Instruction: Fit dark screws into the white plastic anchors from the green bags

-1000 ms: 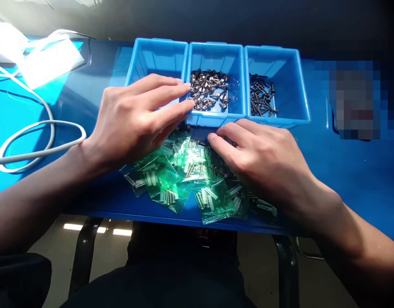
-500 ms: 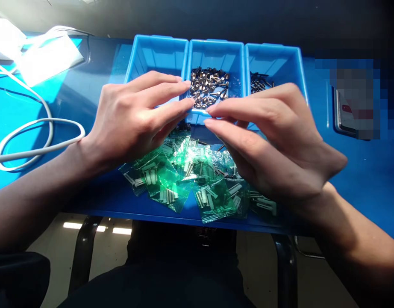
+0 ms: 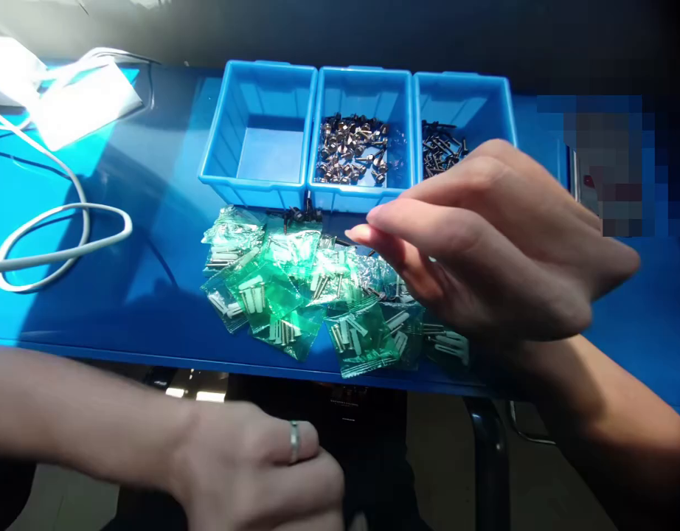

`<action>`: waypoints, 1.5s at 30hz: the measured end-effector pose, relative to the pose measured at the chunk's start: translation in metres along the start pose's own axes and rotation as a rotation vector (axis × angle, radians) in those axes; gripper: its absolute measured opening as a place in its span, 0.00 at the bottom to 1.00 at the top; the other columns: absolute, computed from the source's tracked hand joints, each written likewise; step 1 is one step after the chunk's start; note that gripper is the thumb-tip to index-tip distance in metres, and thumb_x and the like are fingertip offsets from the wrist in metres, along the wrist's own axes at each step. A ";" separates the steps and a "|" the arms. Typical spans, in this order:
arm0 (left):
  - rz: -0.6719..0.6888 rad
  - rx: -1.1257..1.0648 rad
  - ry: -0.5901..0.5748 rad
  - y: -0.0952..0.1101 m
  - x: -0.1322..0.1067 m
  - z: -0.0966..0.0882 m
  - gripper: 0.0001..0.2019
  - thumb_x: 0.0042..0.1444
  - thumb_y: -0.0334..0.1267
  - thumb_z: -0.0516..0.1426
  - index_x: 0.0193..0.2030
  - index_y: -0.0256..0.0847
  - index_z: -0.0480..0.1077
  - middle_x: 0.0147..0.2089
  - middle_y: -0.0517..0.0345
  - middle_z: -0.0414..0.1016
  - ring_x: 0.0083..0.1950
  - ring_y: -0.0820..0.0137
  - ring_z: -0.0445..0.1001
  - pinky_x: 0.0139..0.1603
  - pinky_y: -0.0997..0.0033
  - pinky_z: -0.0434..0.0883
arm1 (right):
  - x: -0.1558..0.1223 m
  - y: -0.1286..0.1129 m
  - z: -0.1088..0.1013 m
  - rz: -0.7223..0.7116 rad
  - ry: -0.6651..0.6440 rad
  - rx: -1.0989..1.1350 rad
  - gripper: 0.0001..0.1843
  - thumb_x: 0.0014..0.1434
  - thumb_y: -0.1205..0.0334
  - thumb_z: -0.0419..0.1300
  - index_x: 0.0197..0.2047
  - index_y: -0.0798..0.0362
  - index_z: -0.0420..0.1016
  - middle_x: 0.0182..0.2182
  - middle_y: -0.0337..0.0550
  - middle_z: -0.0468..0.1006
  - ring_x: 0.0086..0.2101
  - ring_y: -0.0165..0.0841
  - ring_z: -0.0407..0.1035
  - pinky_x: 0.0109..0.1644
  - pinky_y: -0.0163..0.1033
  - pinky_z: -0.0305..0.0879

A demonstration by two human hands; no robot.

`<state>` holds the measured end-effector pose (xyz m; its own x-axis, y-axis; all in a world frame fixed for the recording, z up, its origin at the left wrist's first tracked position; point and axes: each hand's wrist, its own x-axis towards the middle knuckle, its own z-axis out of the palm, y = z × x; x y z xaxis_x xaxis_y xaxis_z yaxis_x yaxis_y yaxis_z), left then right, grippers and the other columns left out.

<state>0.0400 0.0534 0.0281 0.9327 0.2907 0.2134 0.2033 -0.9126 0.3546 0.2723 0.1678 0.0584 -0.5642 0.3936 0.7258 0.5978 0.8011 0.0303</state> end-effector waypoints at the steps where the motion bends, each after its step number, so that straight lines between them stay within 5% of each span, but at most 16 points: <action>1: 0.080 0.005 -0.040 0.007 -0.005 0.018 0.18 0.62 0.44 0.47 0.52 0.39 0.70 0.34 0.55 0.72 0.31 0.73 0.71 0.29 0.69 0.71 | 0.000 0.000 0.000 0.017 -0.006 -0.017 0.07 0.60 0.65 0.60 0.42 0.54 0.77 0.30 0.42 0.74 0.30 0.31 0.66 0.32 0.40 0.59; 3: 0.170 0.063 -0.116 0.012 -0.017 0.048 0.18 0.59 0.40 0.51 0.51 0.32 0.71 0.29 0.54 0.70 0.27 0.72 0.69 0.25 0.68 0.68 | 0.000 0.000 0.002 0.058 -0.004 -0.059 0.10 0.61 0.66 0.59 0.46 0.54 0.78 0.33 0.43 0.77 0.33 0.32 0.68 0.34 0.40 0.61; 8: 0.059 0.190 -0.227 0.005 -0.044 0.089 0.20 0.52 0.30 0.55 0.52 0.23 0.67 0.27 0.50 0.71 0.27 0.66 0.72 0.23 0.65 0.67 | 0.004 0.001 0.008 0.159 -0.043 -0.177 0.19 0.63 0.67 0.57 0.56 0.63 0.73 0.44 0.50 0.78 0.41 0.35 0.68 0.41 0.40 0.67; 13: -0.002 0.236 -0.233 0.003 -0.047 0.105 0.18 0.55 0.31 0.54 0.52 0.28 0.66 0.29 0.53 0.71 0.29 0.67 0.72 0.26 0.68 0.70 | 0.005 0.005 0.010 0.151 -0.143 -0.217 0.26 0.62 0.66 0.57 0.63 0.63 0.64 0.54 0.54 0.73 0.46 0.40 0.67 0.46 0.44 0.68; 23: -0.054 0.279 -0.264 0.009 -0.055 0.128 0.13 0.61 0.43 0.56 0.45 0.33 0.68 0.32 0.61 0.69 0.32 0.77 0.70 0.33 0.76 0.73 | -0.001 0.007 0.011 -0.004 -0.001 -0.083 0.13 0.61 0.65 0.57 0.48 0.54 0.77 0.43 0.45 0.78 0.39 0.33 0.67 0.38 0.42 0.62; 28: 0.061 0.186 -0.168 0.015 -0.046 0.101 0.15 0.57 0.34 0.55 0.49 0.29 0.69 0.27 0.55 0.68 0.28 0.71 0.70 0.26 0.69 0.69 | -0.008 0.011 0.010 -0.166 -0.019 -0.064 0.15 0.61 0.66 0.57 0.51 0.57 0.74 0.37 0.44 0.77 0.36 0.32 0.67 0.34 0.40 0.60; 31: 0.170 0.125 -0.086 0.017 -0.040 0.074 0.15 0.61 0.40 0.51 0.50 0.35 0.69 0.26 0.56 0.67 0.28 0.73 0.68 0.26 0.72 0.69 | -0.007 0.007 0.007 -0.210 -0.196 -0.136 0.15 0.64 0.69 0.53 0.52 0.57 0.73 0.37 0.42 0.79 0.33 0.30 0.68 0.28 0.37 0.59; 33: 0.100 0.138 -0.067 0.009 -0.035 0.055 0.18 0.63 0.44 0.48 0.51 0.36 0.68 0.29 0.52 0.70 0.32 0.70 0.72 0.31 0.69 0.72 | -0.004 0.003 0.004 -0.204 -0.338 -0.207 0.14 0.64 0.70 0.51 0.50 0.58 0.74 0.36 0.42 0.80 0.30 0.30 0.69 0.25 0.37 0.55; 38: -0.261 0.273 0.065 -0.050 -0.004 -0.001 0.25 0.64 0.51 0.43 0.54 0.33 0.66 0.43 0.45 0.73 0.51 0.61 0.75 0.47 0.54 0.77 | 0.001 -0.002 0.002 -0.146 -0.588 -0.258 0.18 0.66 0.73 0.46 0.53 0.58 0.72 0.44 0.48 0.78 0.35 0.32 0.72 0.26 0.38 0.51; 45: -0.350 0.484 0.202 -0.115 0.047 -0.064 0.26 0.67 0.48 0.39 0.57 0.31 0.65 0.57 0.49 0.66 0.66 0.57 0.62 0.60 0.42 0.70 | 0.001 0.004 0.009 -0.052 -0.716 -0.249 0.14 0.65 0.73 0.46 0.43 0.56 0.72 0.36 0.45 0.76 0.32 0.31 0.68 0.26 0.39 0.43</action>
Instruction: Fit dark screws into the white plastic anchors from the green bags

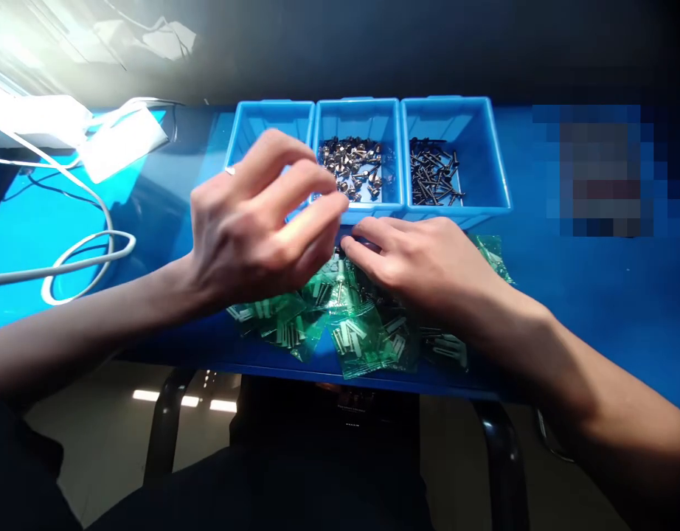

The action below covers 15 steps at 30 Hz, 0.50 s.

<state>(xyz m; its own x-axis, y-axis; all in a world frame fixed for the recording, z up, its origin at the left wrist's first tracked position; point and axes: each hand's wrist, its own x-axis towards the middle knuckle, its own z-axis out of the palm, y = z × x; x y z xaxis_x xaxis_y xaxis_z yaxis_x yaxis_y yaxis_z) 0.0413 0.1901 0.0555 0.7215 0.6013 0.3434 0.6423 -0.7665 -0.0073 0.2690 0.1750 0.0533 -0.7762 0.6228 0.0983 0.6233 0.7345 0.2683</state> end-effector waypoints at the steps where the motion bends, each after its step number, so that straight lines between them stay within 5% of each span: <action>1: -0.008 0.058 0.032 -0.003 0.006 0.000 0.23 0.67 0.46 0.41 0.56 0.32 0.66 0.58 0.51 0.66 0.66 0.57 0.61 0.60 0.42 0.69 | 0.000 0.001 0.000 0.003 0.003 -0.002 0.15 0.65 0.73 0.46 0.43 0.56 0.73 0.36 0.45 0.76 0.31 0.30 0.68 0.26 0.39 0.43; 8: -0.037 0.185 0.035 -0.011 0.008 0.009 0.18 0.66 0.42 0.49 0.58 0.36 0.65 0.66 0.52 0.61 0.70 0.57 0.58 0.62 0.47 0.70 | -0.011 -0.005 -0.010 0.075 0.254 -0.091 0.14 0.65 0.69 0.50 0.49 0.56 0.73 0.32 0.43 0.79 0.28 0.33 0.71 0.25 0.39 0.49; 15: 0.000 0.100 0.016 -0.014 -0.002 0.010 0.19 0.67 0.35 0.45 0.63 0.37 0.60 0.68 0.55 0.60 0.71 0.67 0.56 0.66 0.59 0.66 | -0.010 -0.010 -0.008 0.091 0.141 -0.124 0.12 0.61 0.72 0.52 0.44 0.56 0.74 0.26 0.41 0.75 0.25 0.36 0.69 0.24 0.39 0.46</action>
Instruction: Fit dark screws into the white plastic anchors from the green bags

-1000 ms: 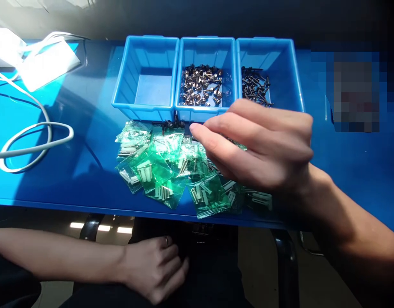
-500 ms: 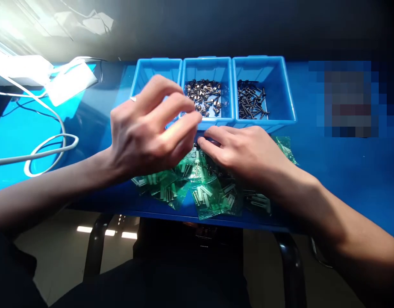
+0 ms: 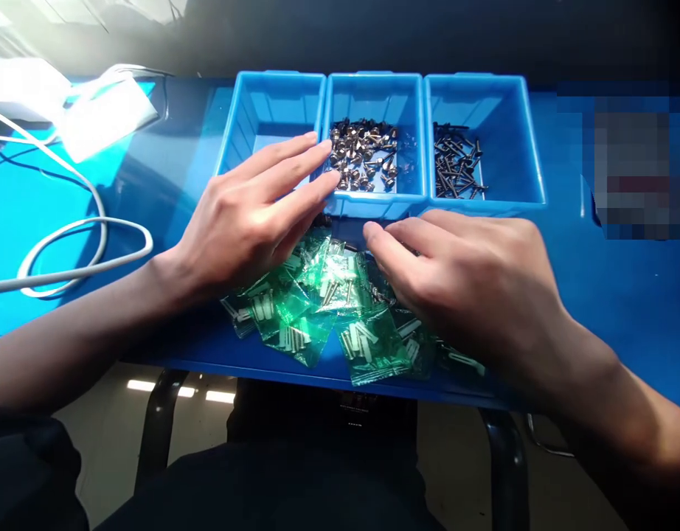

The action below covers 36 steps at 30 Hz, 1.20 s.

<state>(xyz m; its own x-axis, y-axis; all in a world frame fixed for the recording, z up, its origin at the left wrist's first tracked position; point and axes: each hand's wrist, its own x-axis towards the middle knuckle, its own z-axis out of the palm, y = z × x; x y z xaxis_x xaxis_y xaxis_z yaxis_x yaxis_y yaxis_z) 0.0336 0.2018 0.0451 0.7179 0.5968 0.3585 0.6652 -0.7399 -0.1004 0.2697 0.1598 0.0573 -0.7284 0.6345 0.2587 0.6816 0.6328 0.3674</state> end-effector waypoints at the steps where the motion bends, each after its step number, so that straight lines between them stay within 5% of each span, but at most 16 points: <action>1: 0.008 -0.016 0.001 -0.001 0.000 0.000 0.19 0.67 0.35 0.45 0.62 0.36 0.60 0.68 0.54 0.60 0.71 0.68 0.56 0.66 0.59 0.66 | 0.001 0.000 0.000 -0.021 -0.007 0.001 0.12 0.61 0.73 0.52 0.44 0.56 0.74 0.26 0.42 0.76 0.26 0.36 0.69 0.25 0.39 0.47; 15: 0.005 -0.073 0.052 -0.004 -0.001 -0.001 0.18 0.66 0.36 0.43 0.59 0.36 0.63 0.65 0.59 0.64 0.70 0.70 0.59 0.65 0.58 0.66 | 0.008 -0.002 0.006 -0.045 -0.152 0.101 0.14 0.62 0.75 0.49 0.43 0.58 0.75 0.40 0.51 0.75 0.37 0.39 0.70 0.33 0.40 0.62; 19: 0.037 -0.087 0.045 -0.005 -0.001 0.000 0.19 0.65 0.35 0.43 0.59 0.33 0.62 0.66 0.55 0.63 0.70 0.68 0.58 0.65 0.57 0.64 | 0.007 -0.001 0.010 -0.052 -0.021 0.159 0.13 0.64 0.72 0.50 0.46 0.59 0.74 0.41 0.50 0.76 0.39 0.37 0.68 0.38 0.40 0.67; 25: 0.057 -0.058 0.090 -0.010 -0.002 -0.004 0.20 0.64 0.36 0.46 0.60 0.35 0.61 0.64 0.56 0.65 0.68 0.67 0.61 0.63 0.55 0.67 | 0.003 0.000 0.008 0.103 0.439 0.507 0.18 0.61 0.70 0.58 0.55 0.56 0.72 0.44 0.46 0.77 0.43 0.31 0.69 0.47 0.39 0.69; 31: 0.109 -0.019 0.285 0.002 0.005 -0.017 0.17 0.63 0.40 0.47 0.51 0.34 0.70 0.52 0.62 0.75 0.57 0.70 0.73 0.52 0.63 0.71 | 0.002 0.000 0.001 0.199 0.370 0.770 0.18 0.60 0.71 0.59 0.54 0.53 0.71 0.47 0.42 0.78 0.45 0.30 0.73 0.50 0.36 0.71; 36: 0.043 0.032 0.070 0.013 0.011 -0.024 0.22 0.65 0.46 0.42 0.42 0.39 0.75 0.43 0.68 0.78 0.48 0.70 0.78 0.43 0.63 0.75 | -0.001 -0.005 0.003 0.166 0.390 0.886 0.17 0.60 0.71 0.60 0.52 0.49 0.72 0.45 0.39 0.79 0.44 0.30 0.74 0.50 0.37 0.71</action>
<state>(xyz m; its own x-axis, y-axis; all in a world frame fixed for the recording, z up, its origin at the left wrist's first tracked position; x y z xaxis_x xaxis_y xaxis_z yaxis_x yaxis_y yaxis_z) 0.0453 0.1907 0.0701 0.7305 0.5407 0.4172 0.6411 -0.7535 -0.1460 0.2672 0.1578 0.0523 -0.4819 0.6552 0.5817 0.4672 0.7538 -0.4621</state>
